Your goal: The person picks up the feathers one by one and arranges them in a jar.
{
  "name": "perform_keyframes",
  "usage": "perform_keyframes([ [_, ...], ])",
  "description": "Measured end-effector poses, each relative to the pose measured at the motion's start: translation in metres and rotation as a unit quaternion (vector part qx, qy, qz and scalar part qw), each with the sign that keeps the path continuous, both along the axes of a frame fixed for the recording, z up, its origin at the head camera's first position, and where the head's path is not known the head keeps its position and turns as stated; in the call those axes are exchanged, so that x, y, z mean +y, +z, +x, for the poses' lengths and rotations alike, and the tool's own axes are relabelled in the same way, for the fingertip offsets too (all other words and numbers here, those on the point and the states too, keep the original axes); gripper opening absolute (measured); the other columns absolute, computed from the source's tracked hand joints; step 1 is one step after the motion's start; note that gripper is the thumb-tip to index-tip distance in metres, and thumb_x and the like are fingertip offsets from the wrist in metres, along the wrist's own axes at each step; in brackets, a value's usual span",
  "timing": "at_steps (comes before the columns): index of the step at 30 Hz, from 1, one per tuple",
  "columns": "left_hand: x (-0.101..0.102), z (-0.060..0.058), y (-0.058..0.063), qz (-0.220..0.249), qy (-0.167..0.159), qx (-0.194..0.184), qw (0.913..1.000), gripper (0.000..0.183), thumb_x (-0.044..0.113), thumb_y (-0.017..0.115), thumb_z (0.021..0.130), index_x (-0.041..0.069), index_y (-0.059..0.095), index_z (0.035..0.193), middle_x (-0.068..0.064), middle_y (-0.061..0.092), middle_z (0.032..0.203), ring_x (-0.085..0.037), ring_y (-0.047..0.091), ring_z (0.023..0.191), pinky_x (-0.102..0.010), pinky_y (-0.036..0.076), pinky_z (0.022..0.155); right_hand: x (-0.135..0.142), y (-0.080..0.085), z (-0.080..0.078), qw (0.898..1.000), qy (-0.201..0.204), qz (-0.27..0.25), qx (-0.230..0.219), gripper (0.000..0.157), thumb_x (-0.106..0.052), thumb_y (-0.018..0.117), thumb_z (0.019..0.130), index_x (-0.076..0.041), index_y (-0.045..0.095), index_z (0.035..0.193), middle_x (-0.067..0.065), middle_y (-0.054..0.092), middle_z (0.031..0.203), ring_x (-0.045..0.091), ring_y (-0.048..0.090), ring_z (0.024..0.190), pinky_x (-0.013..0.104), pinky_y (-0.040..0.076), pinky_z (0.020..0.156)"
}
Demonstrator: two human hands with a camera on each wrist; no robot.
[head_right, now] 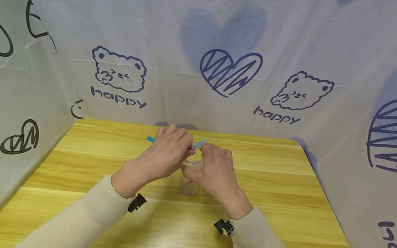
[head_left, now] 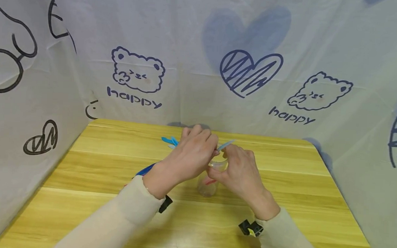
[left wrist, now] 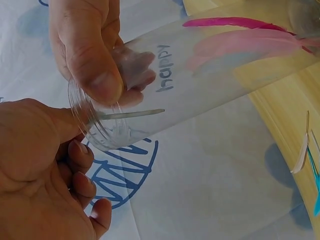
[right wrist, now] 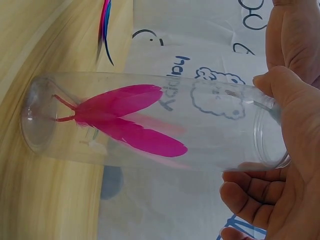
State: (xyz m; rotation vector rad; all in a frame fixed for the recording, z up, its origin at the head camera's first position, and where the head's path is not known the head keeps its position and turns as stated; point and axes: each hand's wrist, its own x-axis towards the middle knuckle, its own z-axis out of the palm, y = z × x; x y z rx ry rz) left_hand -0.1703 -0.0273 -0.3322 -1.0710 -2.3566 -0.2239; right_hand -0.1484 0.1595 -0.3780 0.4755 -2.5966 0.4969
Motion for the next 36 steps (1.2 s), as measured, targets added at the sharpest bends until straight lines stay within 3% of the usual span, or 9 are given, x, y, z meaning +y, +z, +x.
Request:
perform_keyframes([
  [7,-0.0023,-0.0008,0.0019,0.002,-0.005,-0.002,1.0,0.026,0.032,0.074,0.1,0.013,0.059,0.09,0.002,0.051,0.08,-0.021,0.041,0.078,-0.037,0.027,0.074,0.0009,0.0001,-0.0001,1.0,0.018,0.006,0.012,0.051,-0.047,0.088,0.08,-0.015,0.063,0.111,-0.002,0.067,0.087,0.017,0.061,0.079,0.048,0.051,0.079],
  [12,-0.0041,-0.0015,0.0025,0.008,-0.006,-0.018,0.9998,0.029,0.035,0.078,0.096,0.014,0.06,0.09,0.002,0.052,0.081,-0.021,0.044,0.079,-0.038,0.029,0.073,0.0017,-0.0018,0.0006,0.999,0.022,0.015,0.033,0.053,-0.048,0.088,0.079,-0.011,0.062,0.108,0.003,0.07,0.09,0.021,0.065,0.082,0.049,0.052,0.079],
  [36,-0.0051,0.001,0.0012,-0.001,0.0,-0.062,0.9981,0.026,0.035,0.073,0.1,0.015,0.058,0.092,0.003,0.051,0.084,-0.021,0.044,0.082,-0.041,0.036,0.079,0.0028,-0.006,0.0016,0.997,0.034,0.023,0.059,0.056,-0.051,0.089,0.079,-0.008,0.061,0.103,0.0,0.062,0.082,0.017,0.055,0.072,0.046,0.049,0.075],
])
